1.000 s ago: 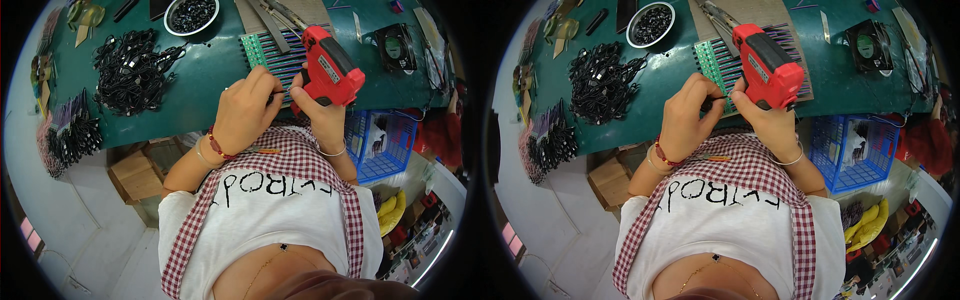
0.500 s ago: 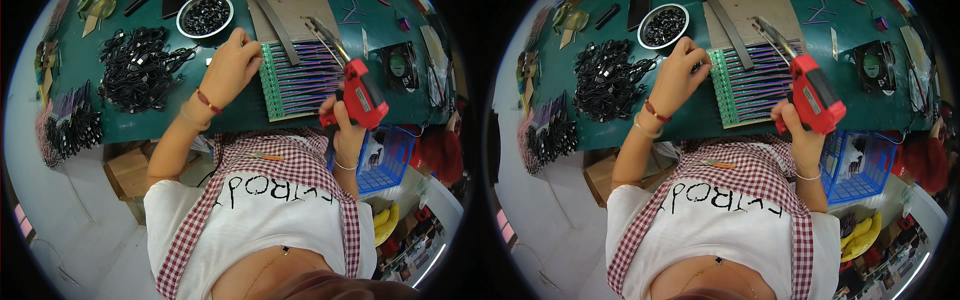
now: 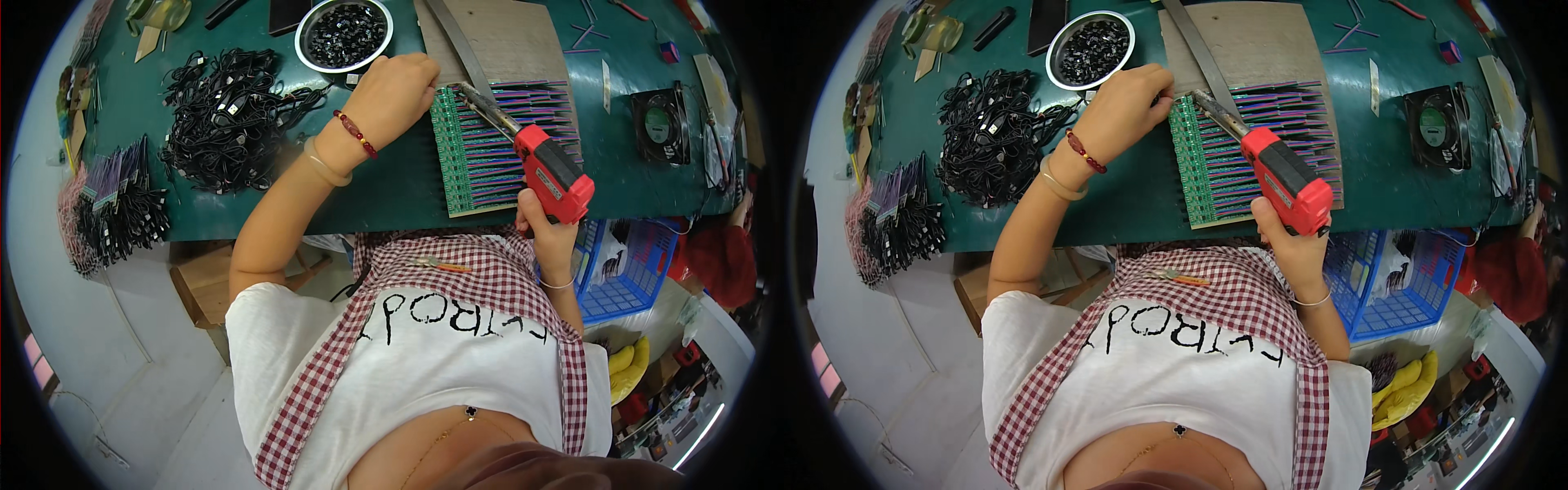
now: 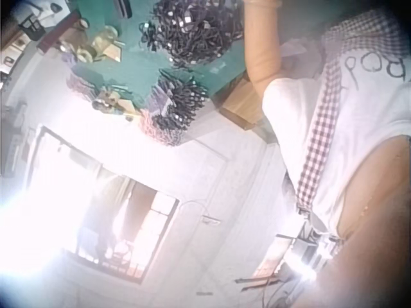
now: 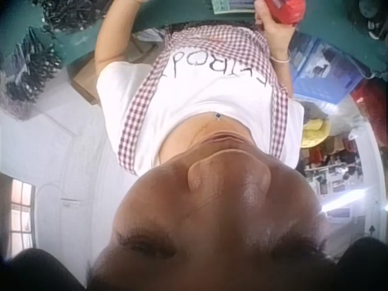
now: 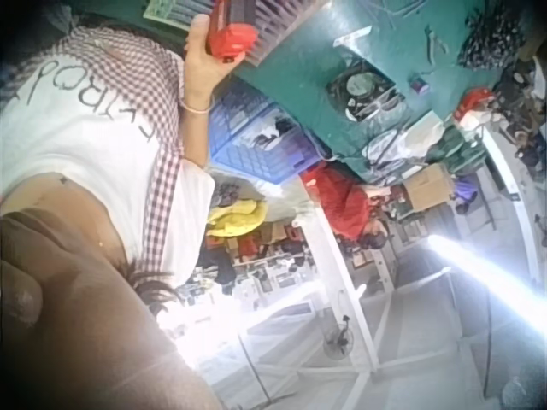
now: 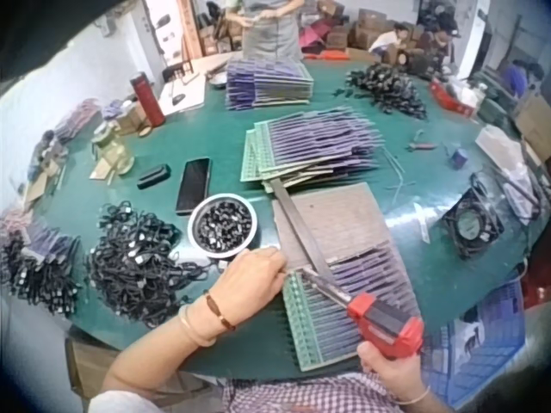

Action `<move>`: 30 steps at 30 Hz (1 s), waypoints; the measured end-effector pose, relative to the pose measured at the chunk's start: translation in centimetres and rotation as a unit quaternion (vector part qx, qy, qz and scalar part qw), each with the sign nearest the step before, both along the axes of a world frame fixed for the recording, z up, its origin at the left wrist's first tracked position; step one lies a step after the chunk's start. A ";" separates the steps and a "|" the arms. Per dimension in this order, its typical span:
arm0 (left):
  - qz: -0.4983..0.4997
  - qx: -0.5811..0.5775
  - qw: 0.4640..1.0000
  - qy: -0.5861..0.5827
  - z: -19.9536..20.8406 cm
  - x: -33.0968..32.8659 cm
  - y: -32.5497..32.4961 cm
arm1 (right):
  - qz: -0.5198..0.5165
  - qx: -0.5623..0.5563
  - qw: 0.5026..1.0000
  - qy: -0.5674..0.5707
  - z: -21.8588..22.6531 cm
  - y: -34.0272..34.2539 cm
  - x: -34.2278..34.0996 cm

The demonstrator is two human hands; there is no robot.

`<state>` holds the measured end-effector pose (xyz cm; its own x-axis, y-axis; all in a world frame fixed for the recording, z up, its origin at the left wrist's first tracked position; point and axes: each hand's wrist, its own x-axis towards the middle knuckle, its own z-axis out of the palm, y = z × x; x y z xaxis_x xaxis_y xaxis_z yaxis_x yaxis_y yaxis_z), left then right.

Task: The person assembles electronic circuit boards by placing small components onto the boards by hand and soldering them using a soldering iron.

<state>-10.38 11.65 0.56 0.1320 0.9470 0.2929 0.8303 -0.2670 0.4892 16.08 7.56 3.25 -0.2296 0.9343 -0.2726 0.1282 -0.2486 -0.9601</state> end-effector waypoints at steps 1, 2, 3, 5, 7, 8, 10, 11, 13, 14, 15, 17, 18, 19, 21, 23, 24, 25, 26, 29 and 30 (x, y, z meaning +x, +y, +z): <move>-0.010 -0.003 1.000 -0.003 0.1 0.0 0.1 | 0.000 0.001 1.000 0.000 0.0 -0.1 -0.1; -0.020 -0.007 1.000 -0.006 0.1 0.0 0.2 | -0.003 0.003 1.000 0.000 0.1 -0.1 -0.1; -0.018 -0.006 1.000 -0.007 0.2 -0.1 0.2 | -0.004 0.006 1.000 0.000 0.1 -0.2 -0.2; -0.025 -0.029 0.999 0.004 0.1 -0.3 0.4 | -0.001 0.006 1.000 -0.004 0.0 -0.3 -0.3; -0.030 -0.029 0.999 0.004 0.1 -0.4 0.5 | -0.001 0.006 1.000 -0.006 0.1 -0.3 -0.3; -0.035 -0.029 0.999 0.004 0.1 -0.4 0.6 | 0.005 0.014 1.000 -0.019 0.2 -0.4 -0.4; -0.037 -0.037 0.999 0.005 0.1 -0.4 0.8 | 0.011 0.022 0.999 -0.033 0.3 -0.4 -0.5; -0.039 -0.046 0.998 0.007 0.1 -0.4 0.8 | 0.011 0.022 0.999 -0.040 0.3 -0.4 -0.5; -0.039 -0.051 0.998 0.001 0.4 -0.4 0.8 | 0.010 0.022 0.999 -0.048 0.3 -0.5 -0.5; -0.039 -0.056 0.998 -0.004 0.5 -0.3 0.8 | 0.007 0.023 0.998 -0.056 0.2 -0.6 -0.5; -0.039 -0.056 0.998 -0.005 0.6 -0.3 0.8 | 0.004 0.025 0.998 -0.063 0.1 -0.6 -0.4; -0.038 -0.059 0.998 -0.008 0.6 -0.2 0.9 | 0.012 0.028 0.997 -0.066 0.1 -0.6 -0.3; -0.037 -0.058 0.998 -0.008 0.5 -0.3 0.9 | 0.021 0.031 0.997 -0.068 0.1 -0.6 -0.3; -0.039 -0.052 0.998 -0.010 0.4 -0.3 0.9 | 0.022 0.031 0.997 -0.068 0.3 -0.7 -0.3; -0.042 -0.046 0.998 -0.012 0.3 -0.3 0.9 | 0.002 0.011 0.999 -0.050 0.9 -0.8 -0.4; -0.046 -0.039 0.998 -0.018 0.2 -0.2 0.9 | 0.012 0.018 0.998 -0.055 1.1 -0.9 0.0; -0.046 -0.039 0.998 -0.018 0.3 -0.2 0.9 | 0.023 0.026 0.998 -0.061 1.1 -0.9 0.1; -0.043 -0.041 0.998 -0.015 0.3 -0.2 0.9 | 0.024 0.026 0.998 -0.061 1.2 -0.9 0.1; -0.041 -0.042 0.998 -0.011 0.4 -0.2 0.9 | 0.004 0.010 0.999 -0.043 1.2 -0.9 0.0; -0.041 -0.044 0.998 -0.015 0.5 -0.2 0.9 | -0.014 -0.005 0.999 -0.032 1.1 -1.0 0.1; -0.040 -0.045 0.998 -0.015 0.5 -0.2 0.9 | -0.013 -0.004 0.999 -0.039 1.0 -1.0 0.2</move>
